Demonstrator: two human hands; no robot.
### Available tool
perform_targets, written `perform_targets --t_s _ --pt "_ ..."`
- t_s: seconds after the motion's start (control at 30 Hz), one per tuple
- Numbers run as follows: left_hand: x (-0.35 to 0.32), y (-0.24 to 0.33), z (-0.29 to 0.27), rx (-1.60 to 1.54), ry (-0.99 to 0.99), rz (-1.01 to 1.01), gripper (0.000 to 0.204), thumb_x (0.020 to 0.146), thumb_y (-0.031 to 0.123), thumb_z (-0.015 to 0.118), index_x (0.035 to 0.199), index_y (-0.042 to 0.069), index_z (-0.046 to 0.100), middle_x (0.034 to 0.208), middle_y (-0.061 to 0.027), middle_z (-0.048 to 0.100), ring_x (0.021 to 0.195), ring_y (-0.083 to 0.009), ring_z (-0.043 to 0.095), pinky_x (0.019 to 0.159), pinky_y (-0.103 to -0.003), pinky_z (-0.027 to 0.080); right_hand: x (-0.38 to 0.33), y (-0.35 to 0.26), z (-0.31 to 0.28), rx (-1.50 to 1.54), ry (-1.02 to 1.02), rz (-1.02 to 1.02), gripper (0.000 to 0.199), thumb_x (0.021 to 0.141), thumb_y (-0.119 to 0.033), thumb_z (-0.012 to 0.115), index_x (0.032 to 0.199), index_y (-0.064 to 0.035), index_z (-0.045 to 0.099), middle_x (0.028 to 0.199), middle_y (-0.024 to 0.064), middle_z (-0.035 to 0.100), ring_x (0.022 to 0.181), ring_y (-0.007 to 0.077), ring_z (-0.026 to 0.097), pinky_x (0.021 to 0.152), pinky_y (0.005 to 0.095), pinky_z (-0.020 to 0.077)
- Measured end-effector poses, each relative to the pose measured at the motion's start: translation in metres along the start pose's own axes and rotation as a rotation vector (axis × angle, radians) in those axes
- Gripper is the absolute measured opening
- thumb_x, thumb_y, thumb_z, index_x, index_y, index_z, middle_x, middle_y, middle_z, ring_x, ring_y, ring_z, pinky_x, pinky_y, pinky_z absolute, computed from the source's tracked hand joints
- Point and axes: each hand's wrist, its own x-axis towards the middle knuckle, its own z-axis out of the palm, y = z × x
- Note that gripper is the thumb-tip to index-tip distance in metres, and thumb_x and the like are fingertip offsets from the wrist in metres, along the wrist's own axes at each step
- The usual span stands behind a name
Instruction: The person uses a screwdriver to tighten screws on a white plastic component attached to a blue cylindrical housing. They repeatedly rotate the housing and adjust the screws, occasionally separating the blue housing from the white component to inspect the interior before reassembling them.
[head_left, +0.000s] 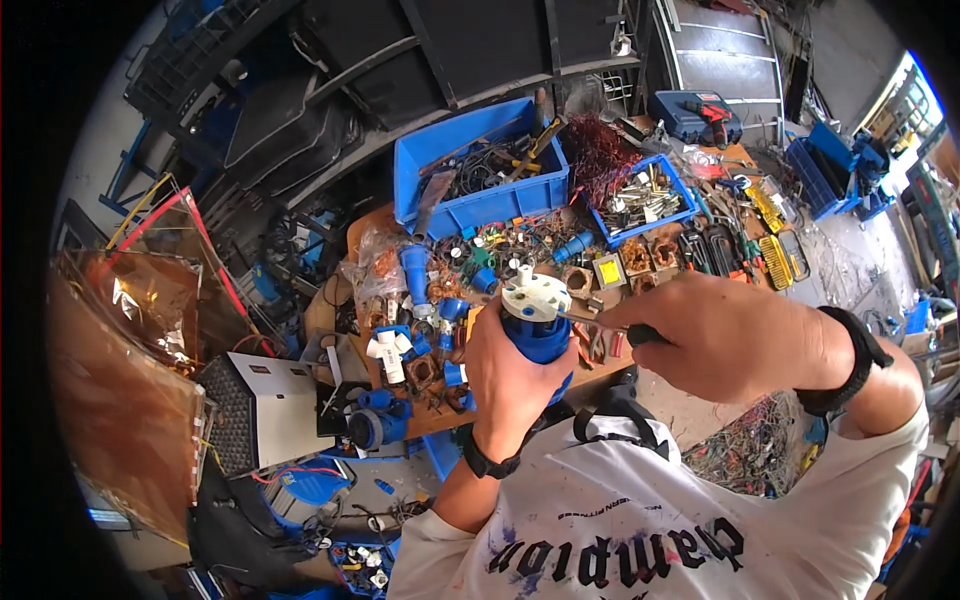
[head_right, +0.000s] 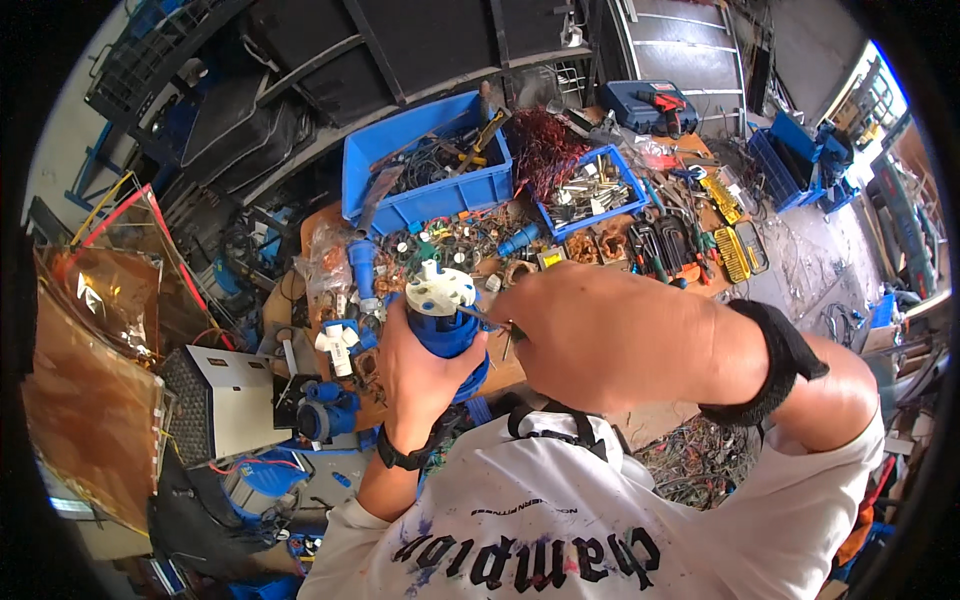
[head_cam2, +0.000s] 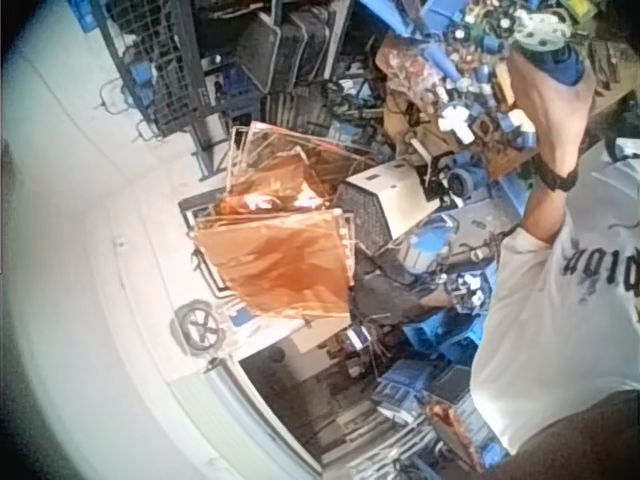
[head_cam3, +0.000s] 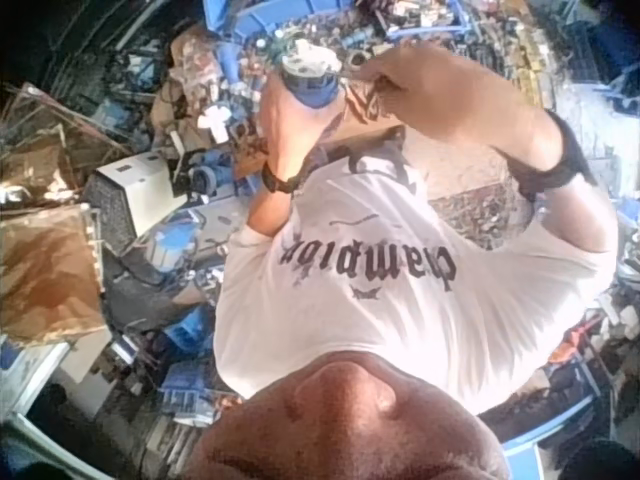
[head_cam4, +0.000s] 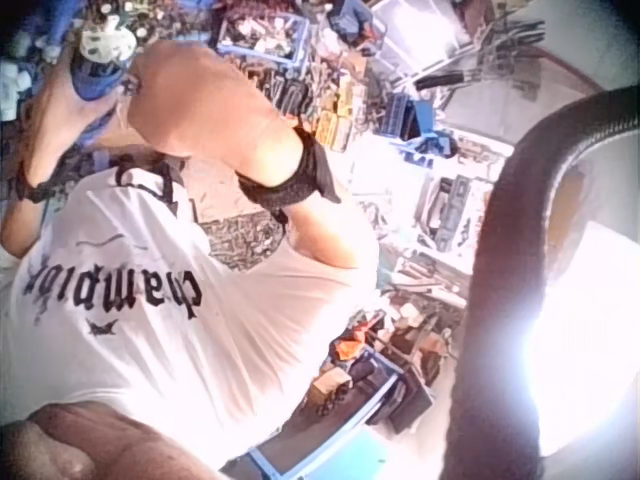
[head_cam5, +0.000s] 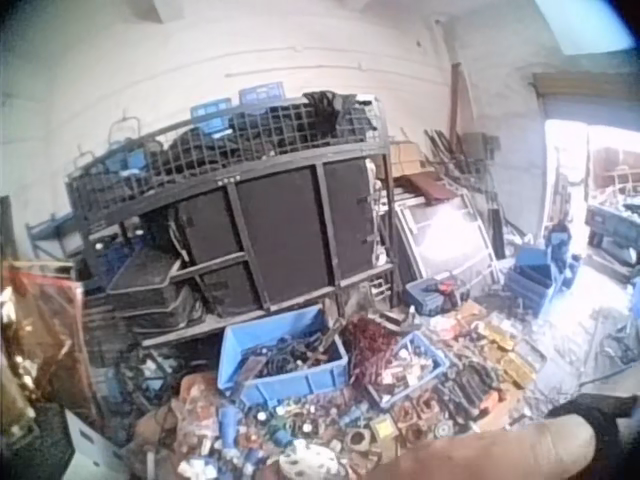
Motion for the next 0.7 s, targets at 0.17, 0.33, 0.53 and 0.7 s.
perform_targets --t_s 0.17,0.33,0.53,0.7 --pt "0.005 -0.009 0.0 -0.164 -0.065 -0.149 0.077 0.067 0.034 0.091 0.124 -0.001 0.052 0.109 -0.0194 0.067 0.098 -0.0343 0.068 0.086 -0.044 0.054 0.003 -0.011 0.008 0.049 0.037 0.074 0.029 0.085 -0.005 0.057 0.11 0.0059 0.065 0.088 0.0299 0.068 0.088 0.0457 0.068 0.081 0.051 0.0534" --pt "0.008 -0.017 0.006 -0.411 -0.095 -0.211 0.077 0.069 0.032 0.092 0.127 0.002 0.051 0.111 -0.0133 0.069 0.101 -0.0223 0.069 0.089 -0.037 0.054 0.008 -0.005 0.018 0.077 0.112 0.072 0.024 0.084 -0.003 0.058 0.105 0.0067 0.064 0.084 0.03 0.067 0.085 0.0466 0.067 0.078 0.0509 0.054" --pt "0.015 -0.038 -0.001 -0.752 -0.387 -0.261 0.084 0.067 0.027 0.096 0.132 0.002 0.049 0.117 -0.0087 0.068 0.105 -0.0178 0.067 0.096 -0.036 0.052 0.006 -0.01 0.013 0.141 0.104 0.12 0.021 0.085 -0.004 0.059 0.102 0.0063 0.065 0.082 0.0297 0.067 0.085 0.0464 0.067 0.078 0.0509 0.0537" --pt "0.023 -0.039 -0.018 -0.927 -0.578 -0.313 0.088 0.065 0.025 0.097 0.136 0.001 0.051 0.12 -0.0092 0.068 0.107 -0.0179 0.066 0.099 -0.035 0.051 0.005 -0.01 -0.003 0.131 0.031 0.121 0.034 0.091 -0.011 0.06 0.122 0.0024 0.065 0.091 0.0258 0.07 0.088 0.0421 0.069 0.079 0.0455 0.0546"
